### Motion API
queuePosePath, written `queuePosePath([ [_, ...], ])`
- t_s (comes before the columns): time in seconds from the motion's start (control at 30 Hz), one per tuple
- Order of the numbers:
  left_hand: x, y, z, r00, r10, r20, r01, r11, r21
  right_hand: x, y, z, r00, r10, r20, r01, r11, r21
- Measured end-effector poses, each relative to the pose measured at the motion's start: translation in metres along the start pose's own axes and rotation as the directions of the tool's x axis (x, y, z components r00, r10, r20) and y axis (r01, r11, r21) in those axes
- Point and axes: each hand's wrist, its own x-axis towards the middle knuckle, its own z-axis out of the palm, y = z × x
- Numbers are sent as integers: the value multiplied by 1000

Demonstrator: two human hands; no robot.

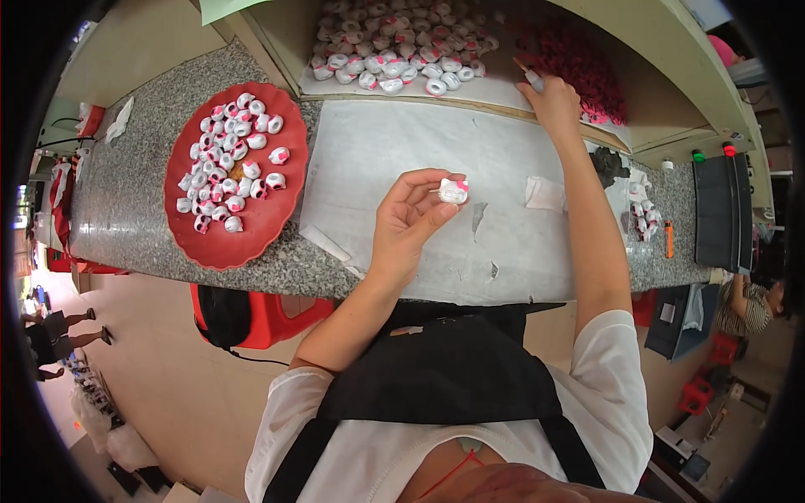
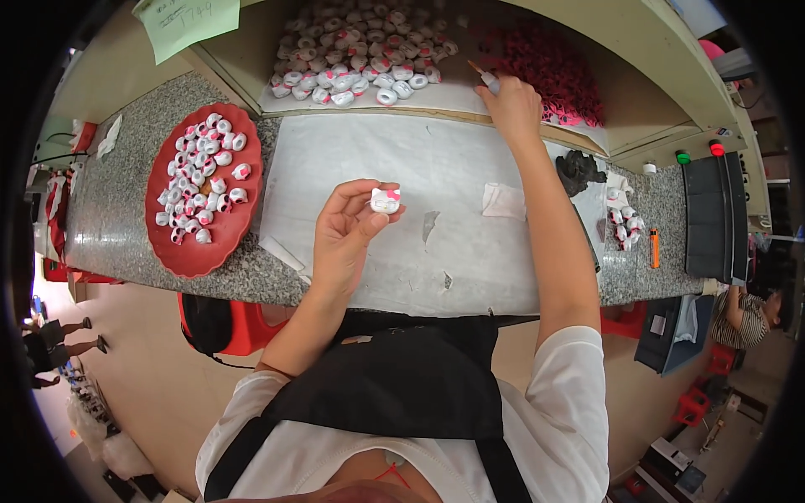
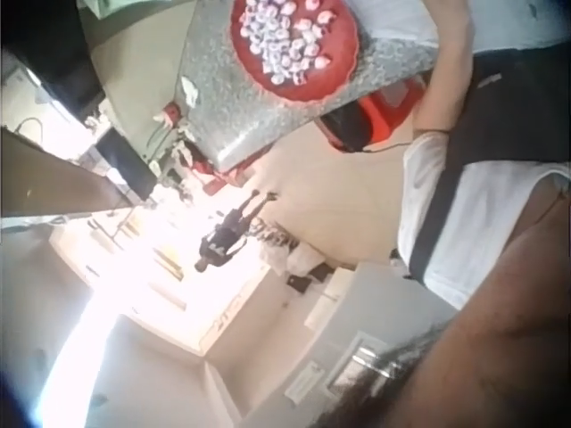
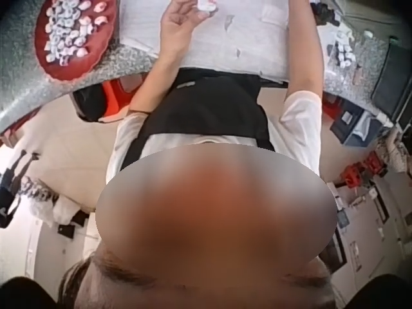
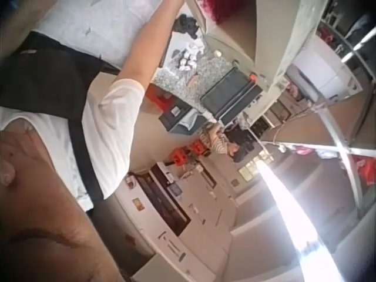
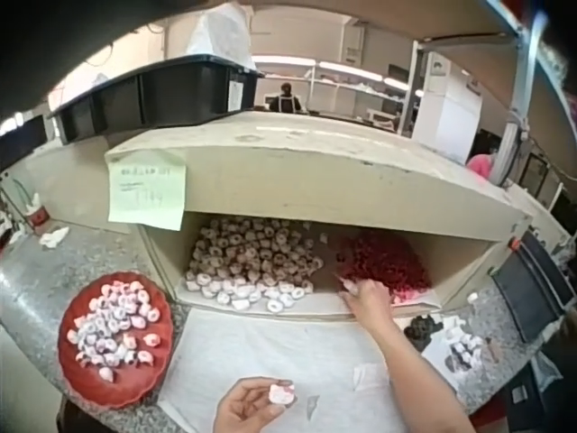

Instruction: Applying glue and attaching small pink bows to white toy figurine heads at a factory assembly workbench.

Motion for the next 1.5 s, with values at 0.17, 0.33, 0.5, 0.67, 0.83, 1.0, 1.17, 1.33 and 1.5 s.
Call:
queuePosePath([
  [0.17, -1, 1, -3, 1000, -5, -8, 6, 1000, 15, -17, 4, -24, 1000, 6, 28, -12, 974, 227],
  [0.33, -2, 3, -1, 1000, -12, -8, 12, 997, 72, -81, -37, -74, 944, 134, 301, -328, 459, 826],
  [0.5, -1, -2, 2, 998, 0, 66, -6, 996, 89, -132, -65, -65, 898, 92, 430, -440, 148, 886],
  [0.67, -2, -4, 6, 997, -16, 75, 6, 991, 131, -145, -70, -54, 885, 137, 445, -456, 61, 888],
  [0.83, -3, -6, 7, 995, 65, 72, -82, 961, 264, -149, -61, -63, 897, 135, 422, -426, 6, 905],
  [1.0, -5, -10, 6, 982, 140, 124, -180, 890, 420, -151, -70, -65, 867, 24, 497, -493, -107, 864],
  [1.17, -4, -13, 6, 968, 210, 139, -251, 856, 452, -147, -72, -62, 852, 0, 524, -522, -82, 849],
  [1.33, -4, -12, 4, 948, 228, 223, -311, 820, 481, -147, -72, -64, 854, 30, 520, -518, -51, 854],
  [1.5, -4, -6, 7, 975, 115, 192, -174, 931, 322, -151, -77, -61, 888, 29, 460, -459, -17, 888],
])
